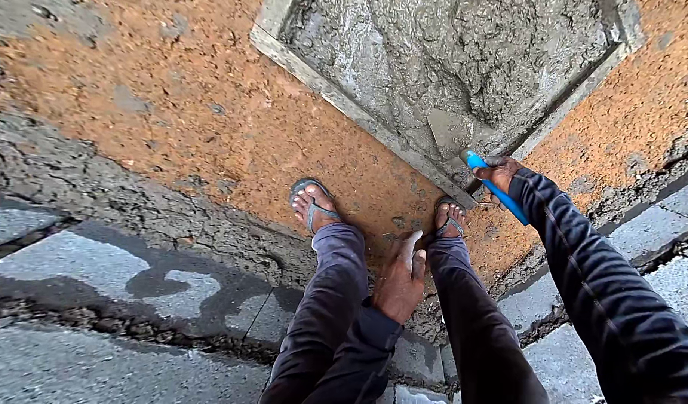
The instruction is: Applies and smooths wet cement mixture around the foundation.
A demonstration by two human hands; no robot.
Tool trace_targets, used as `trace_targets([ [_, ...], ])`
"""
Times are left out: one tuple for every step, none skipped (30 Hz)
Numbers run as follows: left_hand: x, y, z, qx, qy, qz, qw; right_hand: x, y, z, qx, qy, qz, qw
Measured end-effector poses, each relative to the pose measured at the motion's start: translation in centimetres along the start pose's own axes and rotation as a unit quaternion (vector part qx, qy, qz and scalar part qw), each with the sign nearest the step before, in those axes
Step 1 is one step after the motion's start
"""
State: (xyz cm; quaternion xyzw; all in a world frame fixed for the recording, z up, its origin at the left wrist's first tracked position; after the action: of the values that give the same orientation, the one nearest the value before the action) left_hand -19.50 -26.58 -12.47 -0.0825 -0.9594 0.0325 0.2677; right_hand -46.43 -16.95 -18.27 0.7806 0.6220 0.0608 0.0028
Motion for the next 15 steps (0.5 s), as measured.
trace_targets([
  [-0.1, 0.1, 0.0, -0.001, -0.001, 0.003, 1.0, 2.1, -0.3, 2.5, 0.058, -0.055, 0.014, 0.997],
  [-0.2, 0.2, 0.0, -0.001, 0.0, 0.005, 1.0, 3.7, -1.0, 4.6, 0.056, -0.083, 0.045, 0.994],
  [-0.3, 0.4, 0.0, -0.002, 0.002, 0.005, 1.0, 4.6, -1.6, 5.6, 0.038, -0.098, 0.062, 0.992],
  [-0.3, 0.4, 0.0, -0.002, 0.004, 0.005, 1.0, 5.2, -2.1, 6.1, 0.03, -0.121, 0.063, 0.99],
  [-0.2, 0.3, 0.0, -0.002, 0.004, 0.004, 1.0, 5.5, -2.1, 5.9, 0.044, -0.16, 0.047, 0.985],
  [-0.1, 0.2, -0.1, -0.003, 0.003, 0.002, 1.0, 5.1, -1.7, 4.8, 0.076, -0.212, 0.013, 0.974],
  [0.0, -0.1, -0.2, -0.003, 0.003, 0.001, 1.0, 3.5, -1.0, 2.2, 0.099, -0.215, -0.039, 0.971],
  [0.1, -0.2, -0.2, -0.004, 0.002, -0.002, 1.0, -1.0, -1.1, -1.8, -0.012, 0.003, -0.062, 0.998],
  [0.1, -0.3, -0.3, -0.005, -0.001, -0.002, 1.0, -1.6, -1.2, -1.7, -0.017, 0.025, -0.063, 0.998],
  [0.0, -0.2, -0.2, -0.005, -0.003, 0.0, 1.0, 1.9, -1.3, 2.3, 0.087, -0.167, -0.056, 0.981],
  [-0.1, 0.0, -0.2, -0.004, -0.002, 0.003, 1.0, 3.2, -2.2, 5.5, 0.069, -0.175, -0.016, 0.982],
  [-0.2, 0.2, -0.2, -0.004, 0.0, 0.007, 1.0, 3.3, -2.9, 7.4, 0.047, -0.13, 0.005, 0.99],
  [-0.3, 0.3, -0.2, -0.002, 0.004, 0.008, 1.0, 3.1, -3.4, 8.2, 0.04, -0.093, 0.013, 0.995],
  [-0.3, 0.3, -0.2, -0.003, 0.007, 0.008, 1.0, 2.8, -3.6, 8.4, 0.041, -0.073, 0.014, 0.996],
  [-0.3, 0.2, -0.2, -0.003, 0.009, 0.006, 1.0, 2.7, -3.7, 8.5, 0.041, -0.067, 0.016, 0.997],
])
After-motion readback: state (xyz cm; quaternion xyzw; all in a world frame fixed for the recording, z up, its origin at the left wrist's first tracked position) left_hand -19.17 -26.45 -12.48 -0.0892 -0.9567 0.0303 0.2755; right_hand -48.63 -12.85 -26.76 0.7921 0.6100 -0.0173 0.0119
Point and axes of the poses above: each hand's wrist, its own z-axis towards the middle knuckle, its own y-axis out of the palm, x = y × z, the point moved 2 cm from there along z, towards the middle knuckle, and after that the axes turned 11 degrees about -x, right-handed, at the moved point
